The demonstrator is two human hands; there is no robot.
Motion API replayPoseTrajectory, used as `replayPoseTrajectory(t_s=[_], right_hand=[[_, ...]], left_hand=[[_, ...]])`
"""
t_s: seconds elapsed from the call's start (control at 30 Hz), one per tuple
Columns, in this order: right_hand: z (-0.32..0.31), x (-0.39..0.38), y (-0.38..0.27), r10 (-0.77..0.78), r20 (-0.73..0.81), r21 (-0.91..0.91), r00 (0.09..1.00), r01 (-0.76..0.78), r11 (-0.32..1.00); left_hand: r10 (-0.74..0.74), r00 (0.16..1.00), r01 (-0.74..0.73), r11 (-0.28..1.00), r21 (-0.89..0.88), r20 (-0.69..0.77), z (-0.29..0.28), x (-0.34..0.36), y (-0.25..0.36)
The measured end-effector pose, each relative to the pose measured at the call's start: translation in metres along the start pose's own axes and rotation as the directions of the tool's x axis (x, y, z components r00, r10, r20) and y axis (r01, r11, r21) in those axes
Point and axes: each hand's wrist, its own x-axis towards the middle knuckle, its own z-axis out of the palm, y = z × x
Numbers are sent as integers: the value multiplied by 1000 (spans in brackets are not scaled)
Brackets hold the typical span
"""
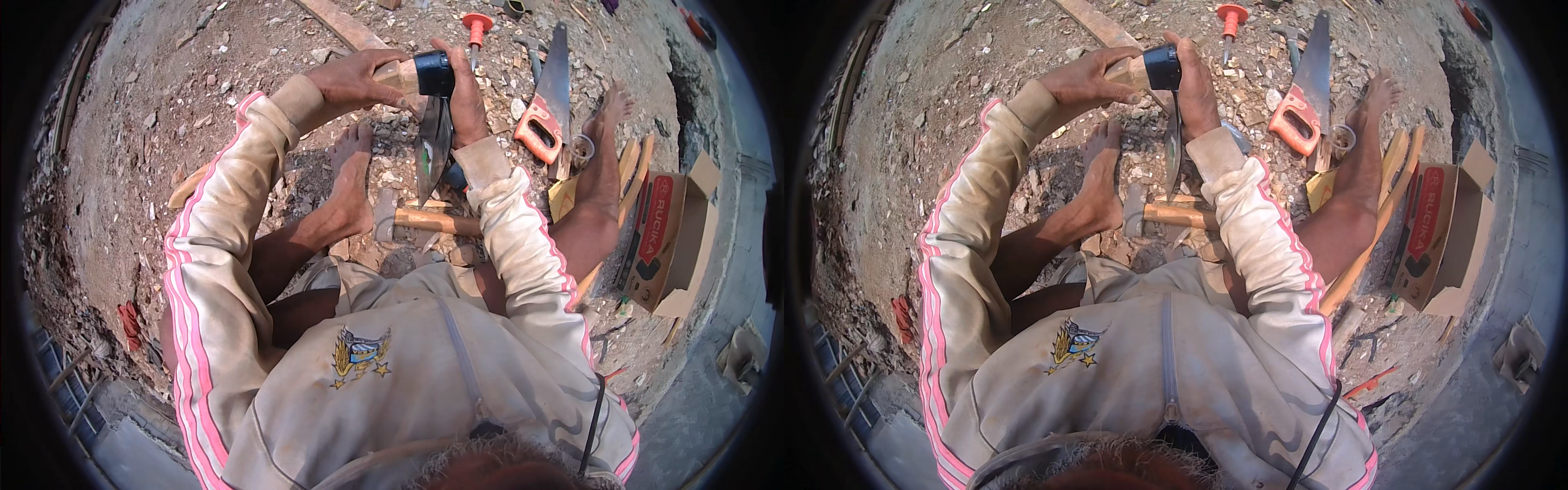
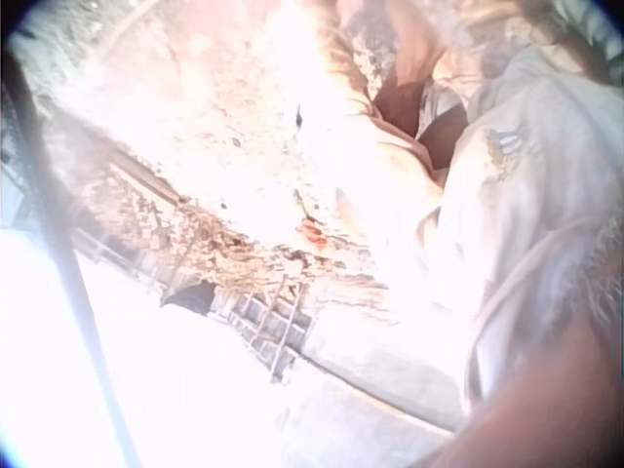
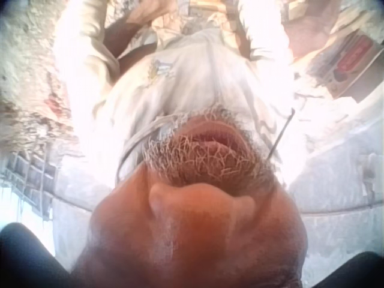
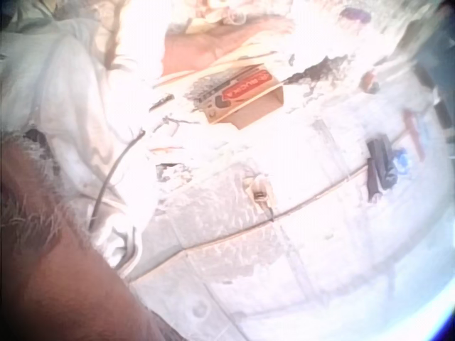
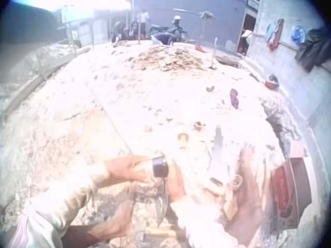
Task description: The person sits on the ground and uses a small axe to shape a piece of wood. They repeatedly strike the wood to remove shavings and refine its form, occasionally pausing to inspect the progress. The person also uses a hammer to tap the axe head, likely to adjust its fit on the handle.
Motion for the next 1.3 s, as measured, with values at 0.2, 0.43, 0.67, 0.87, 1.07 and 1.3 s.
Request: replayPoseTrajectory(t_s=[0.2, 0.43, 0.67, 0.87, 1.07, 1.3], right_hand=[[-61, 22, 8, -42, -160, 64, 986, 52, 997], [8, -7, 26, 82, -22, 290, 996, -72, 954], [2, -28, 38, -22, -108, 185, 994, 41, 982], [22, -44, -30, -367, -58, 29, 929, 369, 929], [43, -66, -77, -514, 247, -22, 821, 535, 844], [67, -113, -112, -457, 334, 168, 825, 425, 890]], left_hand=[[-46, 997, 37, 987, -157, -56, 5, 2, -8], [-113, 993, 114, 975, 190, -16, 9, -10, 17], [-113, 987, 151, 892, 426, -113, 39, -7, 52], [-75, 973, 105, 986, 127, -220, 32, -84, 128], [105, 863, 21, 970, 244, -493, 27, -171, 215], [129, 951, 47, 838, 544, -281, 22, -230, 228]])
